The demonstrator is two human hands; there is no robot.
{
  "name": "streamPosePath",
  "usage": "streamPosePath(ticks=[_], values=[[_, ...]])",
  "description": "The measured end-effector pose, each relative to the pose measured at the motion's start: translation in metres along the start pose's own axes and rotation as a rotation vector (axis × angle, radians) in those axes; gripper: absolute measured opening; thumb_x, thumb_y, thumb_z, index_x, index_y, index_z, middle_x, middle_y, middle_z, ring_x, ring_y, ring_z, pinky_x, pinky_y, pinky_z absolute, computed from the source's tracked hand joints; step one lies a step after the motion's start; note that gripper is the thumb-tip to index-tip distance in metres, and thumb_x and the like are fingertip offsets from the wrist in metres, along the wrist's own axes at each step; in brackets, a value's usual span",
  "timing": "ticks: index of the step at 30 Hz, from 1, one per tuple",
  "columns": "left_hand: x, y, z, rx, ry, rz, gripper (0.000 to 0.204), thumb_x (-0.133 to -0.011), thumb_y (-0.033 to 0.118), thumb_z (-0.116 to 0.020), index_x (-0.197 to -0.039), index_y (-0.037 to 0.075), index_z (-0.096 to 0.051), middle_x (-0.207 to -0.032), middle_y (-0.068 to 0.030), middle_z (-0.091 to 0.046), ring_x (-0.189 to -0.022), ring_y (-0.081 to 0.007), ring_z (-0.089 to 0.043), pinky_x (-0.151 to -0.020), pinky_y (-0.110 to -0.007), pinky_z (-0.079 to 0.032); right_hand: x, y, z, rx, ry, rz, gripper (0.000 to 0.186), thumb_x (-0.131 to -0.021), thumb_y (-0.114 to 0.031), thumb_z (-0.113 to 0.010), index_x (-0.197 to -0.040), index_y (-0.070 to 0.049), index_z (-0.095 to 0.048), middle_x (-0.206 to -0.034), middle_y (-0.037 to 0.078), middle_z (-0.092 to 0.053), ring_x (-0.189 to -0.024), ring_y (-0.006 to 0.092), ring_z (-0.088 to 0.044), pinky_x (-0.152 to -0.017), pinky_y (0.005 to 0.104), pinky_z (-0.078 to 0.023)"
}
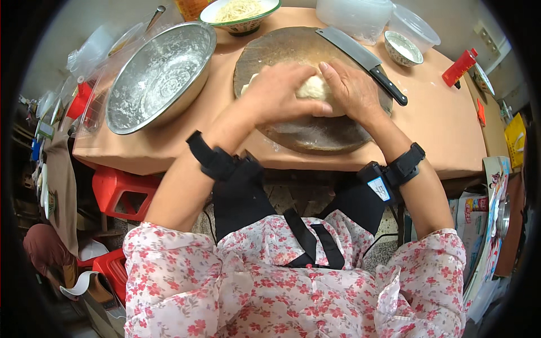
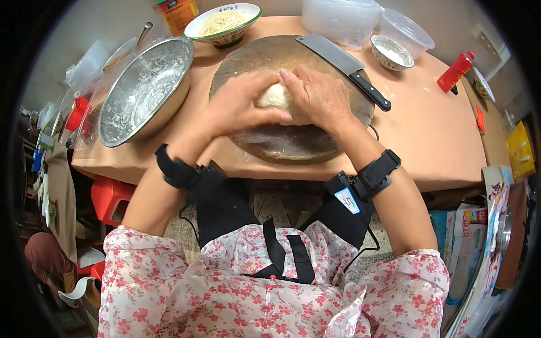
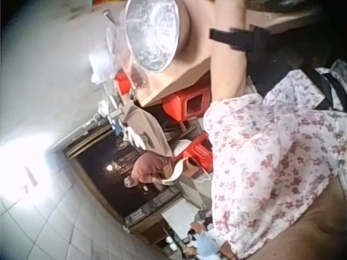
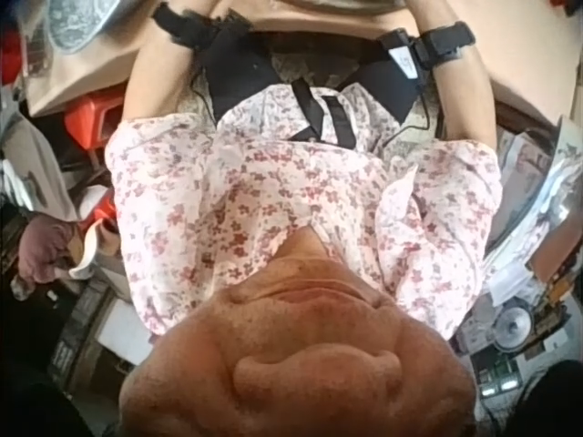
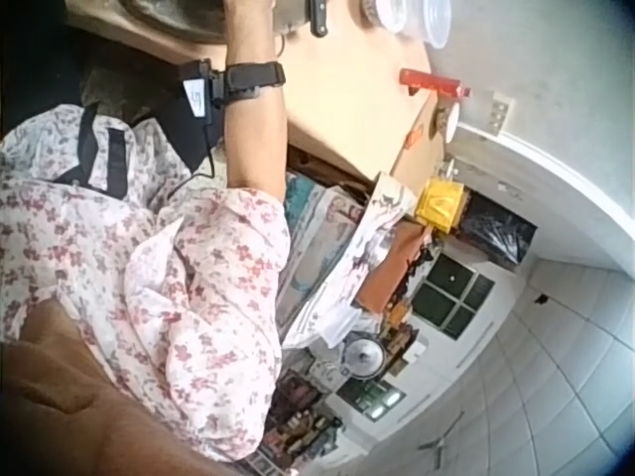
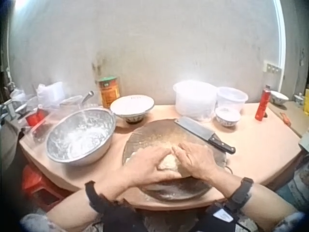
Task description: Cutting and kneading dough on a wooden board.
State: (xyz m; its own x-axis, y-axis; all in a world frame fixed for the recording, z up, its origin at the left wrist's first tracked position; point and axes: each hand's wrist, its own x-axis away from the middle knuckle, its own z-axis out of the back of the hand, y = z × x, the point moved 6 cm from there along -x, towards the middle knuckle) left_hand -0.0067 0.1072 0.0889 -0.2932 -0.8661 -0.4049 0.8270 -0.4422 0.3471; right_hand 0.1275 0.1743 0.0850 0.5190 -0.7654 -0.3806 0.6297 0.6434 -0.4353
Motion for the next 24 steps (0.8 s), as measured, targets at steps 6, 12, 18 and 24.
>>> streamPosePath(ticks=[6, 12, 18, 24], values=[[0.011, 0.002, -0.004, -0.064, 0.097, 0.326, 0.053, -0.091, 0.053, -0.055, -0.122, 0.010, -0.062, -0.116, -0.0135, -0.063, -0.107, -0.0347, -0.058, -0.090, -0.044, -0.042, 0.007, -0.006, -0.001, -0.016, -0.077, 0.102, 0.047, -0.096, -0.052, -0.040, -0.108, -0.017, -0.068, -0.092, 0.018, -0.070, -0.092, 0.0392, -0.064, -0.076, 0.0479, -0.049], [0.056, 0.033, -0.014, -0.330, 0.248, 0.061, 0.070, -0.082, 0.056, -0.063, -0.134, 0.011, -0.049, -0.128, -0.0141, -0.052, -0.120, -0.0319, -0.048, -0.100, -0.049, -0.030, 0.056, -0.022, 0.005, 0.063, -0.012, 0.337, 0.045, -0.090, -0.042, -0.058, -0.125, -0.014, -0.058, -0.109, 0.011, -0.064, -0.096, 0.0305, -0.061, -0.081, 0.0435, -0.044], [0.064, 0.038, -0.015, -0.431, 0.194, -0.052, 0.079, -0.077, 0.058, -0.065, -0.138, 0.012, -0.045, -0.127, -0.0122, -0.049, -0.116, -0.0323, -0.046, -0.096, -0.048, -0.031, 0.074, -0.027, 0.004, 0.162, 0.148, 0.463, 0.054, -0.086, -0.047, -0.061, -0.128, -0.015, -0.057, -0.115, 0.012, -0.060, -0.097, 0.0283, -0.060, -0.081, 0.0419, -0.042], [0.036, 0.009, -0.016, -0.361, 0.163, -0.071, 0.068, -0.078, 0.059, -0.062, -0.127, 0.013, -0.053, -0.106, -0.0073, -0.056, -0.097, -0.0268, -0.054, -0.080, -0.043, -0.036, 0.044, -0.013, -0.005, 0.156, 0.097, 0.323, 0.039, -0.089, -0.049, -0.058, -0.112, -0.018, -0.064, -0.092, 0.008, -0.064, -0.081, 0.0312, -0.063, -0.065, 0.0435, -0.048]])
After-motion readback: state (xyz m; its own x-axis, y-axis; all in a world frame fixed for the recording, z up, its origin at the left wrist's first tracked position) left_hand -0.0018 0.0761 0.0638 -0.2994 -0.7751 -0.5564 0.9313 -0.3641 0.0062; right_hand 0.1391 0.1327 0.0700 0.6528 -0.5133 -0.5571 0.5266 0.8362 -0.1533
